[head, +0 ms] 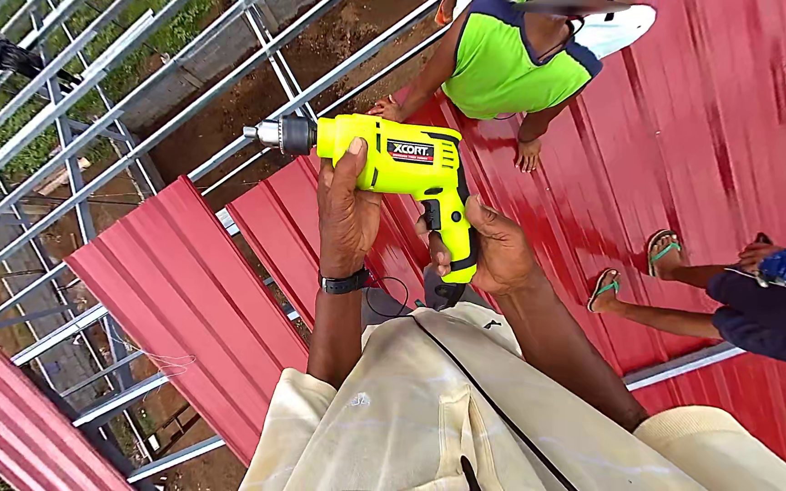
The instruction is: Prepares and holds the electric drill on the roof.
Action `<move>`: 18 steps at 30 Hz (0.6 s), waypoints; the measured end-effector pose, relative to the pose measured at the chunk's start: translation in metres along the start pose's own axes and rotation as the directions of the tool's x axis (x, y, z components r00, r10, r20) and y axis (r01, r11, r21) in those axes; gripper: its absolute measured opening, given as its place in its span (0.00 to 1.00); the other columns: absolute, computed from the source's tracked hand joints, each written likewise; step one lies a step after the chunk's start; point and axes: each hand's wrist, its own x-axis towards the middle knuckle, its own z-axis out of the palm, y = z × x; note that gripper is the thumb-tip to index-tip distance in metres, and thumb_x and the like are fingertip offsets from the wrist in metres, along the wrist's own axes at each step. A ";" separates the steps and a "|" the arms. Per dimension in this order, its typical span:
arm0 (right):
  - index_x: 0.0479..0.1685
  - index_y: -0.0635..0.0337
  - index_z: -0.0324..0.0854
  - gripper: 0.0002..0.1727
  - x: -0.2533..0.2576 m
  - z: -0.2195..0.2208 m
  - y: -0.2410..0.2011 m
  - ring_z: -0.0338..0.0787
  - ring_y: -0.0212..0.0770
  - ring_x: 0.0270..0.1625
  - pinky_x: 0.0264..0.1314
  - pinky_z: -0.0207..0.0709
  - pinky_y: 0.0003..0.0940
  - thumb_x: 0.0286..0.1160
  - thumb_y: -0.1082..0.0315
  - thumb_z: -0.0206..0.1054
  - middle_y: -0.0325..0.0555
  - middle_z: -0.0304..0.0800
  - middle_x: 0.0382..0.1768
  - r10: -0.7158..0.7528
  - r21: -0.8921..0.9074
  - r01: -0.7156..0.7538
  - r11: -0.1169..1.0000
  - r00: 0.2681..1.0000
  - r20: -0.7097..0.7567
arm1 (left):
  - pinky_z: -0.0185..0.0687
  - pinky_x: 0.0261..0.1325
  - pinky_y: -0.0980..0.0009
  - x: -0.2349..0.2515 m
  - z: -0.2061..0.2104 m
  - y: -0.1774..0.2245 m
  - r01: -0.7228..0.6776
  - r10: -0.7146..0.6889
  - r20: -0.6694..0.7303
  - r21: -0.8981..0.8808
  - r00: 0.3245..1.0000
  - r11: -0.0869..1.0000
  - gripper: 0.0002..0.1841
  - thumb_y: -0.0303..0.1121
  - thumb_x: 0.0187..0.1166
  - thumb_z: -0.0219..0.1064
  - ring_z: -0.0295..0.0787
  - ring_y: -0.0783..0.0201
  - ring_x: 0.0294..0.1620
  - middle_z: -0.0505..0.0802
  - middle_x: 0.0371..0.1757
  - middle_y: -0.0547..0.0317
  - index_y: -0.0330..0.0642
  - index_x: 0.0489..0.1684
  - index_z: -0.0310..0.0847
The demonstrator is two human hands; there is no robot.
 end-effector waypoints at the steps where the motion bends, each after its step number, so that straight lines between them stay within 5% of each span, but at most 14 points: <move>1: 0.73 0.56 0.72 0.32 0.001 0.004 -0.002 0.89 0.43 0.29 0.30 0.88 0.36 0.91 0.39 0.43 0.60 0.86 0.55 0.013 0.034 -0.014 0.999 1.000 0.024 | 0.85 0.69 0.56 -0.002 -0.004 0.001 -0.035 0.035 0.031 -0.029 0.999 0.999 0.20 0.42 0.91 0.56 0.86 0.56 0.67 0.87 0.69 0.50 0.48 0.77 0.70; 5: 0.75 0.58 0.72 0.35 -0.004 0.015 0.003 0.85 0.37 0.25 0.26 0.83 0.27 0.91 0.38 0.39 0.57 0.86 0.52 0.108 0.220 -0.125 0.967 0.990 0.088 | 0.81 0.73 0.58 -0.015 -0.019 -0.006 -0.148 0.160 0.141 -0.088 0.977 0.985 0.29 0.38 0.84 0.65 0.83 0.57 0.70 0.83 0.72 0.50 0.49 0.84 0.60; 9: 0.80 0.59 0.68 0.35 -0.011 0.017 0.018 0.85 0.35 0.26 0.27 0.82 0.25 0.93 0.41 0.40 0.55 0.85 0.53 0.150 0.293 -0.182 0.939 0.980 0.128 | 0.79 0.75 0.50 -0.017 -0.010 -0.007 -0.141 0.145 0.077 -0.058 0.986 0.988 0.40 0.43 0.77 0.73 0.81 0.49 0.74 0.80 0.77 0.43 0.49 0.89 0.54; 14: 0.80 0.59 0.69 0.32 -0.015 0.018 0.025 0.85 0.36 0.27 0.26 0.82 0.26 0.90 0.46 0.42 0.56 0.86 0.53 0.204 0.275 -0.223 0.935 0.974 0.095 | 0.88 0.63 0.61 -0.036 -0.005 0.002 -0.108 0.109 0.004 0.176 0.994 0.978 0.30 0.47 0.85 0.66 0.87 0.59 0.64 0.86 0.68 0.55 0.55 0.84 0.62; 18: 0.83 0.60 0.67 0.33 -0.017 0.015 0.034 0.85 0.38 0.28 0.26 0.81 0.26 0.87 0.49 0.45 0.56 0.85 0.53 0.267 0.327 -0.290 0.899 0.957 0.114 | 0.90 0.61 0.60 -0.035 0.010 0.011 -0.032 0.078 -0.125 0.330 0.989 0.943 0.34 0.45 0.83 0.69 0.89 0.60 0.61 0.87 0.67 0.56 0.58 0.87 0.56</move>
